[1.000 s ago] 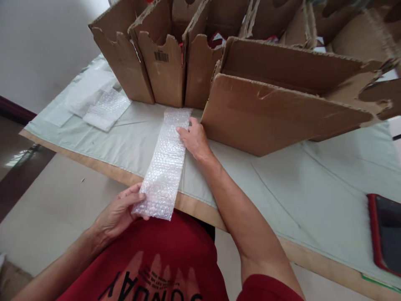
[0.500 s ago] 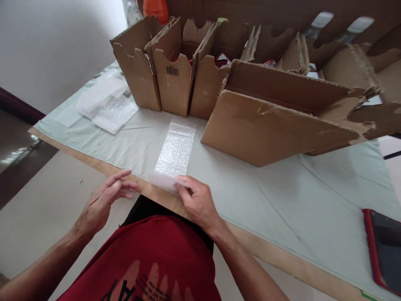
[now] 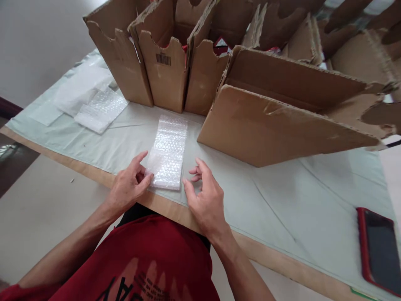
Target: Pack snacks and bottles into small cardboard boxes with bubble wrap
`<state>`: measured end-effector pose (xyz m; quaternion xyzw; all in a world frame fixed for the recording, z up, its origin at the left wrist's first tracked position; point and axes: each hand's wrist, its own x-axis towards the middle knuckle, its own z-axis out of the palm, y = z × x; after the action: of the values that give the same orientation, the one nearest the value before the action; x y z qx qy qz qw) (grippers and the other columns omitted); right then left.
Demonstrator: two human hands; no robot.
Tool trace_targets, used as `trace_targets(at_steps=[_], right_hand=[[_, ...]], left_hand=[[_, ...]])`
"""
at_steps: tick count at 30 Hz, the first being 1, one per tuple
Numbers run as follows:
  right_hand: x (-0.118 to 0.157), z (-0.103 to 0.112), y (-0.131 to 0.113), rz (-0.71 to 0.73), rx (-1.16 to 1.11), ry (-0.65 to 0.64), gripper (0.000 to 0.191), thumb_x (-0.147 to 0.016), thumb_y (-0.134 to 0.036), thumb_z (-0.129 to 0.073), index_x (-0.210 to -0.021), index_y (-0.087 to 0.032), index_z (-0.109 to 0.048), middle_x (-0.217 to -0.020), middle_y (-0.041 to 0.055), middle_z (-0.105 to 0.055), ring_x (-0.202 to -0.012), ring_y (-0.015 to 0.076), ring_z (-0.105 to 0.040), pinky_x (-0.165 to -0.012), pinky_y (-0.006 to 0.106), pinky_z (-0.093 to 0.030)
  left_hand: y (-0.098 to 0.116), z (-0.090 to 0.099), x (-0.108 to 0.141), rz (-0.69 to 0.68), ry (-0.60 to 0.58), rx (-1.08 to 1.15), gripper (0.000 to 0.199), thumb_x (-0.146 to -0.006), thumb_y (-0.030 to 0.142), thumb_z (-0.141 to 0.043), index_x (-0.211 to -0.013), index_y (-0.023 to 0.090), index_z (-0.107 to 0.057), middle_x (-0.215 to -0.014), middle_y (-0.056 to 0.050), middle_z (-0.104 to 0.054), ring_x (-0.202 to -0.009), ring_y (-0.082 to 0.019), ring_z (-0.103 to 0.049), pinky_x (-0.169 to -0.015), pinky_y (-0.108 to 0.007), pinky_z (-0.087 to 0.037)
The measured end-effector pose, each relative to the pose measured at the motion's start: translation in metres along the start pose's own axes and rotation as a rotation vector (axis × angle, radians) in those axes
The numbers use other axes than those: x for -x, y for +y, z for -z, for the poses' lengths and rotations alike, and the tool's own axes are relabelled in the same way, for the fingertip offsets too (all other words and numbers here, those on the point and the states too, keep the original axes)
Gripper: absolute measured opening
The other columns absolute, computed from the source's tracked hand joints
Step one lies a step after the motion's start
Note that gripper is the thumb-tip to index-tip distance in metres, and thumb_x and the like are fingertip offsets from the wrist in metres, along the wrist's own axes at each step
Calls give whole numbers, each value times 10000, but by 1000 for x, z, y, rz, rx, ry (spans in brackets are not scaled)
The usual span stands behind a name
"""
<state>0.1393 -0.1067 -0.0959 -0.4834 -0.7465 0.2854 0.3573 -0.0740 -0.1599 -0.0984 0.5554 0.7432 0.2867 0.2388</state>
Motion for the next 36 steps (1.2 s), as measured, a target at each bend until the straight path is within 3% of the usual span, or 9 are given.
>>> trace_targets(at_steps=[4,8,10,13,18,23,29,32,36], right_hand=[[8,1,-3,429,196,-157,311,-977,-190,-625,-1286,-172,-611,-1242,140,-680,-1112,278,-642,-922,433,-540],[2,-14,3,559,299,-303,205,-1013,-137,-545,-1163,-154,-683,-1339,158,-665,-1242,323,-604,-937,462,-513],[-2,-16,5,552,273,-293,233,-1025,-96,-502,-1131,-171,-696,-1268,121,-713,-1200,288,-637,-924,439,-504],[-7,-11,0,460,151,-355,257,-1044,-111,-464,-1128,-186,-695,-1147,81,-756,-1064,241,-686,-887,406,-508],[-15,-2,-11,161,-11,-444,225,-1056,-199,-478,-1085,-229,-700,-1035,28,-759,-923,197,-707,-842,345,-547],[-8,-1,-5,395,178,-99,176,-1013,-163,-570,-1154,-212,-663,-1188,96,-710,-1060,246,-675,-902,400,-510],[-6,-8,4,573,301,-299,196,-1038,-144,-523,-1168,-175,-667,-1215,103,-729,-1141,280,-647,-936,437,-470],[-13,-5,-1,442,168,-355,234,-1063,-160,-481,-1185,-199,-677,-1131,64,-762,-1021,231,-687,-907,409,-490],[-19,7,-7,218,80,-533,248,-1054,-203,-502,-1225,-242,-677,-1150,23,-766,-998,219,-704,-902,393,-518]], left_hand=[[-5,2,-1,-42,-36,-60,586,-897,228,-576,-1472,202,-467,-759,41,-667,-626,-156,-619,-644,-289,-475],[-10,5,1,-165,48,-130,470,-936,260,-604,-1397,198,-537,-896,-23,-695,-745,-184,-661,-688,-315,-538],[-13,11,7,-306,87,-131,449,-947,310,-638,-1370,186,-558,-1138,-116,-686,-986,-244,-679,-840,-393,-572],[-17,18,18,-527,1,-89,401,-941,282,-670,-1325,198,-589,-1351,-159,-630,-1283,-316,-575,-1060,-497,-494],[-18,13,20,-484,-14,17,296,-981,127,-534,-1248,200,-637,-945,-60,-724,-908,-211,-664,-823,-369,-542],[-14,2,6,-292,19,20,301,-980,208,-556,-1263,168,-650,-807,-16,-642,-747,-172,-621,-716,-309,-533],[-12,1,8,-349,133,-44,281,-989,204,-555,-1252,163,-645,-1117,-122,-637,-938,-217,-649,-819,-375,-562],[-10,7,20,-472,112,-28,297,-955,215,-635,-1250,190,-636,-1227,-143,-643,-1107,-269,-634,-952,-441,-532],[-9,11,24,-504,42,1,324,-965,146,-577,-1277,221,-615,-1053,-73,-727,-966,-226,-673,-864,-388,-514]])
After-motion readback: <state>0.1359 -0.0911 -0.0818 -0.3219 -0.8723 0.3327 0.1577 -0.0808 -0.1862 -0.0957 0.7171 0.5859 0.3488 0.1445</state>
